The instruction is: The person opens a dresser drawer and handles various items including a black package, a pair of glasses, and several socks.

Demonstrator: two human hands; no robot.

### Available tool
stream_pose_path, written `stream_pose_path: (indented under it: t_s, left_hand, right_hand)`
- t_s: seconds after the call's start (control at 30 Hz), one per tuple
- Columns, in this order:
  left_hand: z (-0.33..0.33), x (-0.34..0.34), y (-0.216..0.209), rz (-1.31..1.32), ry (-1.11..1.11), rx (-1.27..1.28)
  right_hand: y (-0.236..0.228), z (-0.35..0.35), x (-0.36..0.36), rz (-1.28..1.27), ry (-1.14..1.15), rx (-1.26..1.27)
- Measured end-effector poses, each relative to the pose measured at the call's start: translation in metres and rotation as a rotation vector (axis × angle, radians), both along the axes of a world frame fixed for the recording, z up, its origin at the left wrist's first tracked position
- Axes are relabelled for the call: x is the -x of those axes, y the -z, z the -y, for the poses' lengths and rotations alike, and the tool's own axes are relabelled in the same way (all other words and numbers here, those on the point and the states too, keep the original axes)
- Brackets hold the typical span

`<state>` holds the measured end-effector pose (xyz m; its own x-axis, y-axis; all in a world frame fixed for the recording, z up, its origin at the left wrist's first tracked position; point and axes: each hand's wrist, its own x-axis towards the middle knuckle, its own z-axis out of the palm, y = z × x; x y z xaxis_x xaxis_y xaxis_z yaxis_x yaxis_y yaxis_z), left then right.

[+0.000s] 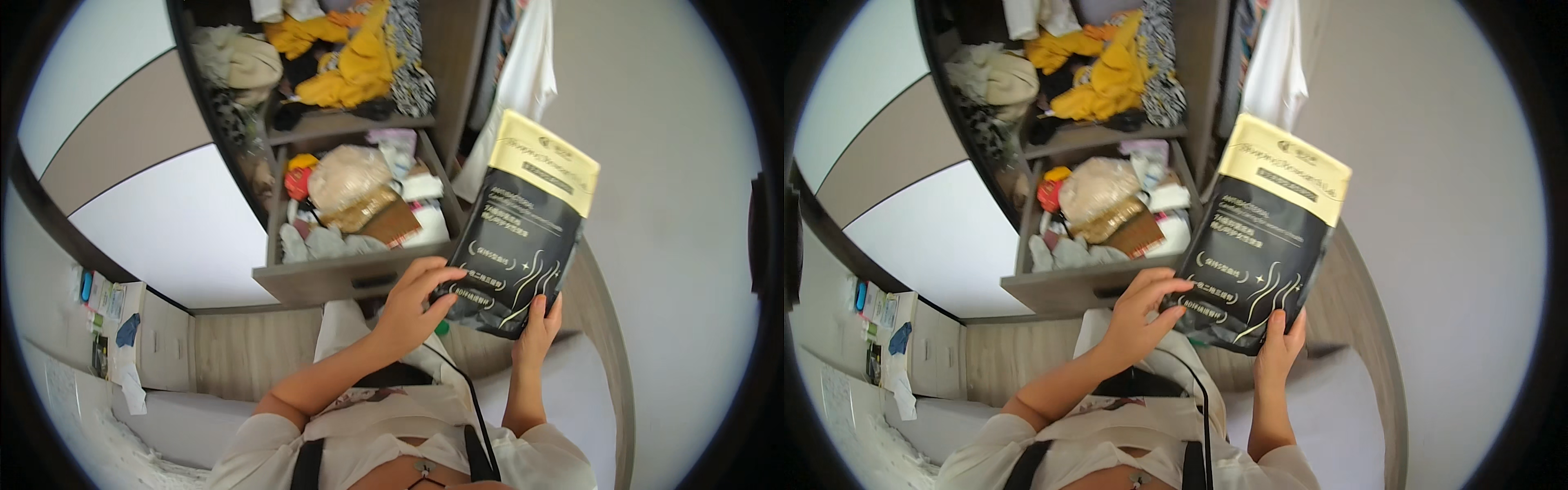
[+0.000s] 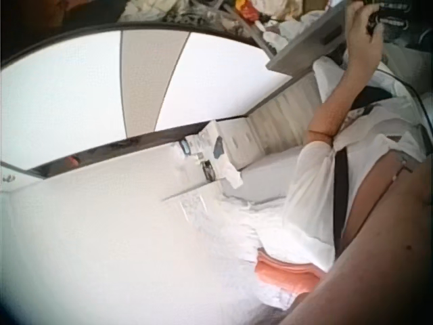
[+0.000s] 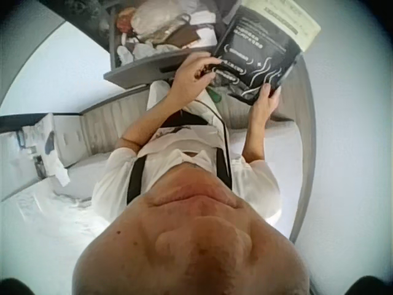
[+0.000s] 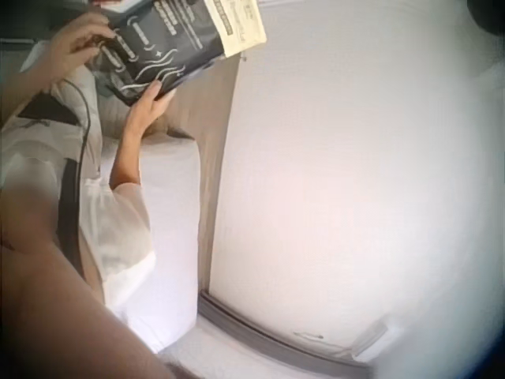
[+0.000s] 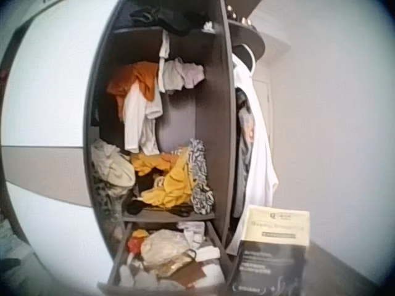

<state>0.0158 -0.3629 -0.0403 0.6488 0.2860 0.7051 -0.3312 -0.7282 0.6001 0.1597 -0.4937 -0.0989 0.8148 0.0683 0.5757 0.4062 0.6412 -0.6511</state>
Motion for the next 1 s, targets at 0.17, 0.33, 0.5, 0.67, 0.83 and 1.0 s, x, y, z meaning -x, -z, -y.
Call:
stream_pose_path:
  t_s: [0.17,0.33,0.5,0.67,0.83,1.0]
  left_hand:
    - [-0.015,0.058,-0.004,0.132,0.059,0.207]
    - [-0.076,0.063,-0.085,0.120,-0.125,0.236]
    - [-0.154,0.066,-0.109,0.077,-0.215,0.184]
    - [-0.215,0.065,-0.151,-0.034,-0.299,0.317]
    - [-0.300,0.028,-0.184,0.295,-0.315,0.422]
    - [-0.358,-0.004,-0.166,0.380,-0.585,0.405]
  right_hand:
    - [-0.050,-0.012,0.036,0.106,-0.321,0.227]
    - [-0.156,-0.103,0.008,0.134,-0.693,0.347]
    - [-0.206,-0.173,0.004,0.157,-0.860,0.679]
    - [-0.235,-0.252,0.003,-0.003,-0.926,0.711]
    - [-0.264,-0.348,-0.025,0.054,-1.000,0.604]
    - [-0.259,-0.407,-0.029,-0.087,-1.112,0.590]
